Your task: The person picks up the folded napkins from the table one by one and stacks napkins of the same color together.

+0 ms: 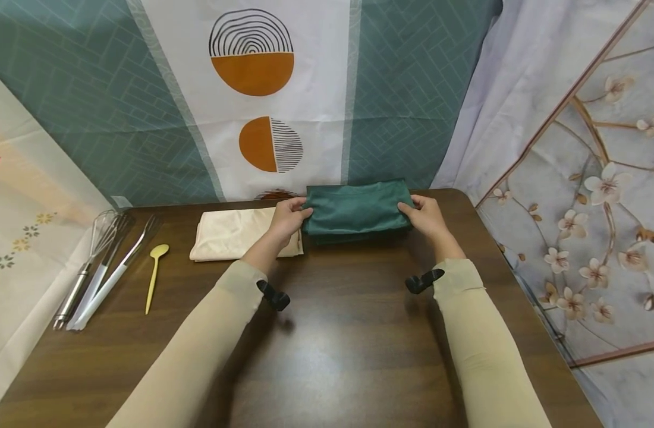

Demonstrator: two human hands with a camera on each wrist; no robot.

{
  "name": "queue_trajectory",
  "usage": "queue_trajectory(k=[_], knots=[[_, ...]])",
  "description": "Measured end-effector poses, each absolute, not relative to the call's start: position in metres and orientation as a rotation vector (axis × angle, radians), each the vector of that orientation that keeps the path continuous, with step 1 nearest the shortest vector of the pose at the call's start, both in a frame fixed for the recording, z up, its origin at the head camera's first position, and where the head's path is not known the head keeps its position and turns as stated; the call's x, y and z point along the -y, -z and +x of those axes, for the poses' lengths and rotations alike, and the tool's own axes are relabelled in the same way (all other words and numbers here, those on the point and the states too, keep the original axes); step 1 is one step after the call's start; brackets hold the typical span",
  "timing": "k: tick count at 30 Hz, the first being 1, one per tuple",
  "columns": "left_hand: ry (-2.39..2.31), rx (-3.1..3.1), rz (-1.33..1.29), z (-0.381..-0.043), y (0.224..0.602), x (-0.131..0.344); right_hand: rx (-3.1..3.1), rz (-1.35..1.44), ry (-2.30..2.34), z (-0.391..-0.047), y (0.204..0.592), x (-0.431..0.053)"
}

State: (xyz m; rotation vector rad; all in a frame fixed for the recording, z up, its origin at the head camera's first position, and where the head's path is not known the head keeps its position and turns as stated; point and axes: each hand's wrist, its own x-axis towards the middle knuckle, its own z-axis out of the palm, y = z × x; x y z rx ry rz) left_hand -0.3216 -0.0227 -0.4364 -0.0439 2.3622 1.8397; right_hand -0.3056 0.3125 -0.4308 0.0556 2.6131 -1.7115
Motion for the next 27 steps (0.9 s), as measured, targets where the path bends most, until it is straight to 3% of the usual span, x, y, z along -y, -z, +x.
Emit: queue_trajectory(k=[11, 27], knots=[[-1.737, -2.485, -0.052, -0.335, 0.445, 0.007, -2.653, 0.163, 1.588, -0.329, 0.442, -0.312], [-1.698, -2.528, -0.100, -0.341, 0.452, -0.001, -2.666, 0.209, 1.492, -0.334, 0.460, -0.314]])
